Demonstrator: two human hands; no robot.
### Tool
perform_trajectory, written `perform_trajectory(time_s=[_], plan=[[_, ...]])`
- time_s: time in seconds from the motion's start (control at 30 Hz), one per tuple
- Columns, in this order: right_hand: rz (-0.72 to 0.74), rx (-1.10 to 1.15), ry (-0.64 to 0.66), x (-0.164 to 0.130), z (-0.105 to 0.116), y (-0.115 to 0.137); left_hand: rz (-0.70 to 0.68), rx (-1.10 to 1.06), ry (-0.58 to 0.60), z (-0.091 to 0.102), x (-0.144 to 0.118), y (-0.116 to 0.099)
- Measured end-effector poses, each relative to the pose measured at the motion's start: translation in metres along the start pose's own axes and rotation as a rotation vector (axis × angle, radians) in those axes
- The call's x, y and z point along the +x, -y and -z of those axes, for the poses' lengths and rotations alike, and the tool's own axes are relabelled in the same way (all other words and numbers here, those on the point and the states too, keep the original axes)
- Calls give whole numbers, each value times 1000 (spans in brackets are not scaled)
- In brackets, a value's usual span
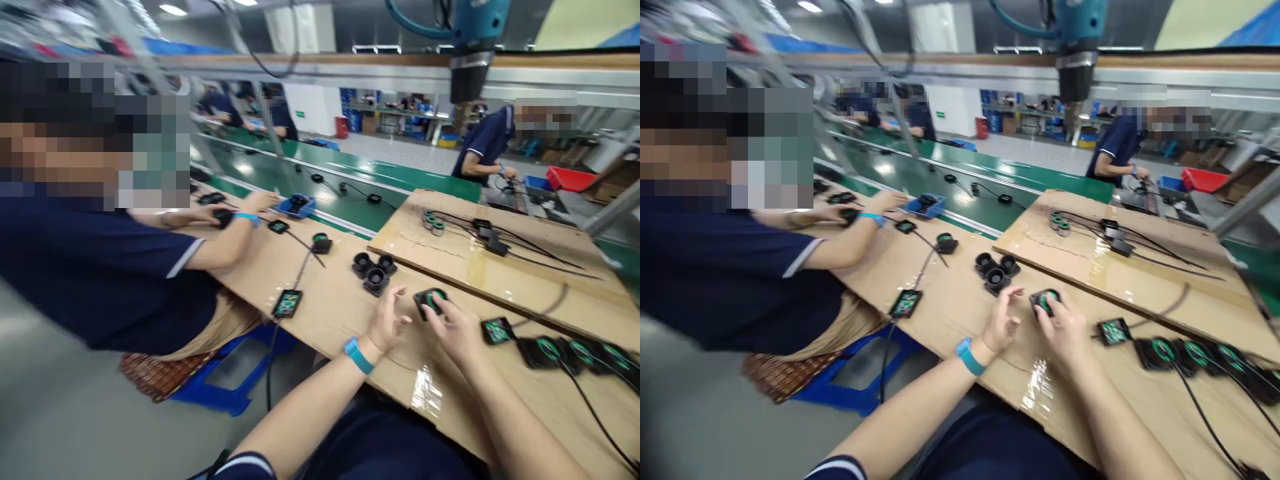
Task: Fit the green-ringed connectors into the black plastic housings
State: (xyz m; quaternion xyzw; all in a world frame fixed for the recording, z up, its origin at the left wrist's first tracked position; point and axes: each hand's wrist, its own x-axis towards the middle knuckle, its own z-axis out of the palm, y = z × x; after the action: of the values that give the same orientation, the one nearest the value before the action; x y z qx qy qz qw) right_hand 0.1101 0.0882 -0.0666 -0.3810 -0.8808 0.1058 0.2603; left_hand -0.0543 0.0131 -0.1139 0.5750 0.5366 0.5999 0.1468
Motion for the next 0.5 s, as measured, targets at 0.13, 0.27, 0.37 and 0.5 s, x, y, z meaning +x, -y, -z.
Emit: perform_trajectory(time_s=[0.13,0.27,0.37,0.5], plan=[[-8,-41,338,11,15,14,-47,61,-2,-1,-2,6],[10,-102,453,16,64,-15,-155,233,121,-6,3,11],[-38,-317,535,-1,101,-54,-201,349,216,-13,1,7],[-68,-457,684,-17,112,-95,-222,394,206,-23,2,8]])
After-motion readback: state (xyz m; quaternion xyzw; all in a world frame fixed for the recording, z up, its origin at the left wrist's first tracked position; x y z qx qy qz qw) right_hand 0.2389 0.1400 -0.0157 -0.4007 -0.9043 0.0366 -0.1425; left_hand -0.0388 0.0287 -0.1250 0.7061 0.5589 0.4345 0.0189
